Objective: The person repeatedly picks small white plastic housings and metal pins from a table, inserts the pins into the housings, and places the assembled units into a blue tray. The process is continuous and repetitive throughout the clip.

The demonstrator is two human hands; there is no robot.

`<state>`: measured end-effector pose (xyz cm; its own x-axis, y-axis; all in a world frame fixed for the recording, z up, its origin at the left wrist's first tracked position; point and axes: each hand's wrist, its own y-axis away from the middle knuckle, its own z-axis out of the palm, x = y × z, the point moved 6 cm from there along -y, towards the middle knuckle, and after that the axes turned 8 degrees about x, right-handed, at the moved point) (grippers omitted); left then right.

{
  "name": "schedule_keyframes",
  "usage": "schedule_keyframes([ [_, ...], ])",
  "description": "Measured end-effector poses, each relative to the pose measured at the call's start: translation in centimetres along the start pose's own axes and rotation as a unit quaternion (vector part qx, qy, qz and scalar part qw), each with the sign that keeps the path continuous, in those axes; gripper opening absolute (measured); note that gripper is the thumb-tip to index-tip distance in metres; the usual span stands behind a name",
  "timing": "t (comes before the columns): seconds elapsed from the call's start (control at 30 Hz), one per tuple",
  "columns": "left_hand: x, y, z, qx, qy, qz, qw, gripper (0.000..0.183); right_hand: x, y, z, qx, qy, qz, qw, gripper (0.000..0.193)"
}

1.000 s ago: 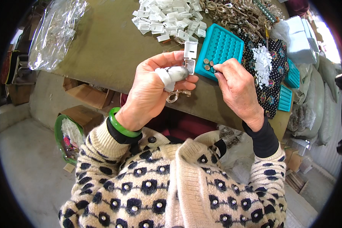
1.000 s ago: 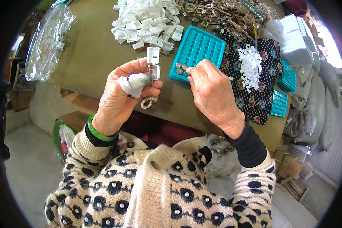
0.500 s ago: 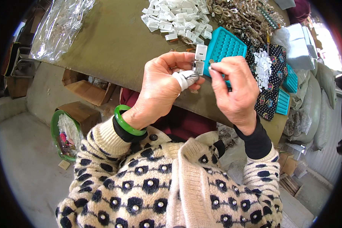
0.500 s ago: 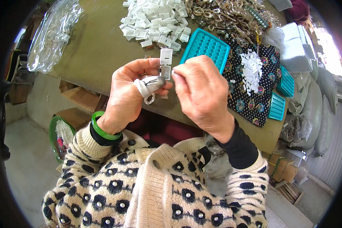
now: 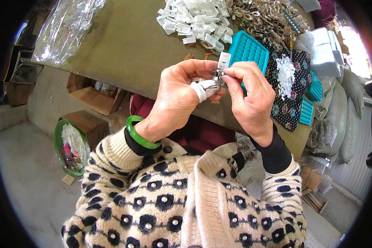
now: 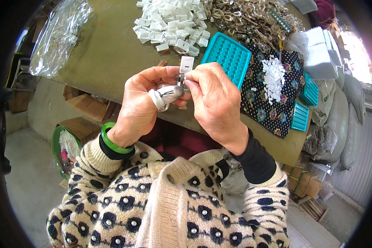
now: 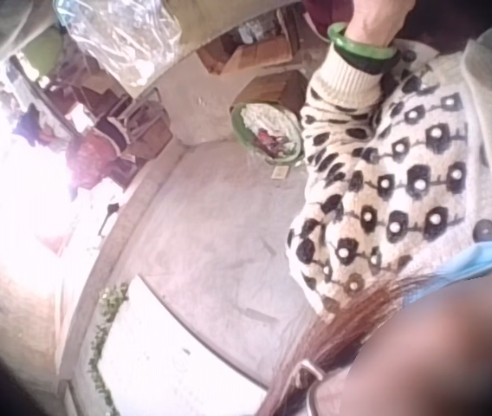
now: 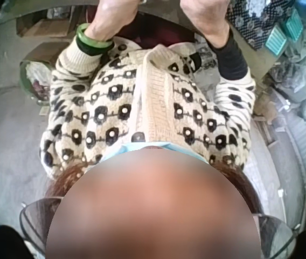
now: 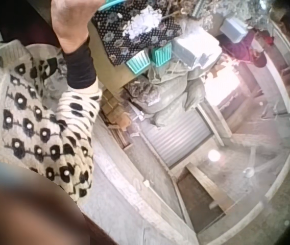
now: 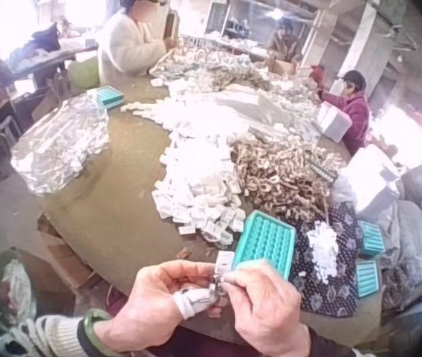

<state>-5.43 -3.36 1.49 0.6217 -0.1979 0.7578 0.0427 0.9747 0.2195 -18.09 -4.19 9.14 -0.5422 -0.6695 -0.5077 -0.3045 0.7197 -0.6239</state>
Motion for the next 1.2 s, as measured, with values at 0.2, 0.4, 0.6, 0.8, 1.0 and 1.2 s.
schedule_keyframes([
  [0.2, -0.2, 0.2, -0.4, 0.014, -0.017, -0.031, 0.999, 0.022, 0.9, 0.1, -0.4, -0.075, -0.054, 0.031, 0.995, 0.012],
  [0.4, -0.7, -0.5, -0.7, -0.013, 0.053, -0.066, 0.996, 0.015, 4.4, 0.0, -1.9, -0.029, 0.063, 0.055, 0.996, 0.011],
  [0.6, -0.7, -0.9, -0.6, -0.024, 0.054, -0.064, 0.996, 0.019, 5.1, 1.3, -0.4, -0.070, 0.152, -0.036, 0.985, 0.017],
  [0.8, -0.5, -1.2, 0.0, -0.053, 0.115, -0.092, 0.988, 0.027, 5.0, 0.5, -1.0, -0.075, 0.090, -0.014, 0.993, 0.014],
  [1.0, -1.1, -1.3, 0.1, -0.052, 0.128, -0.113, 0.984, 0.026, 3.1, 0.1, -1.7, 0.027, -0.026, 0.040, 0.999, 0.011],
  [1.2, -1.3, -1.1, -0.1, -0.034, 0.147, -0.103, 0.983, 0.026, 1.4, 0.0, -0.6, 0.082, -0.005, -0.042, 0.996, 0.015],
])
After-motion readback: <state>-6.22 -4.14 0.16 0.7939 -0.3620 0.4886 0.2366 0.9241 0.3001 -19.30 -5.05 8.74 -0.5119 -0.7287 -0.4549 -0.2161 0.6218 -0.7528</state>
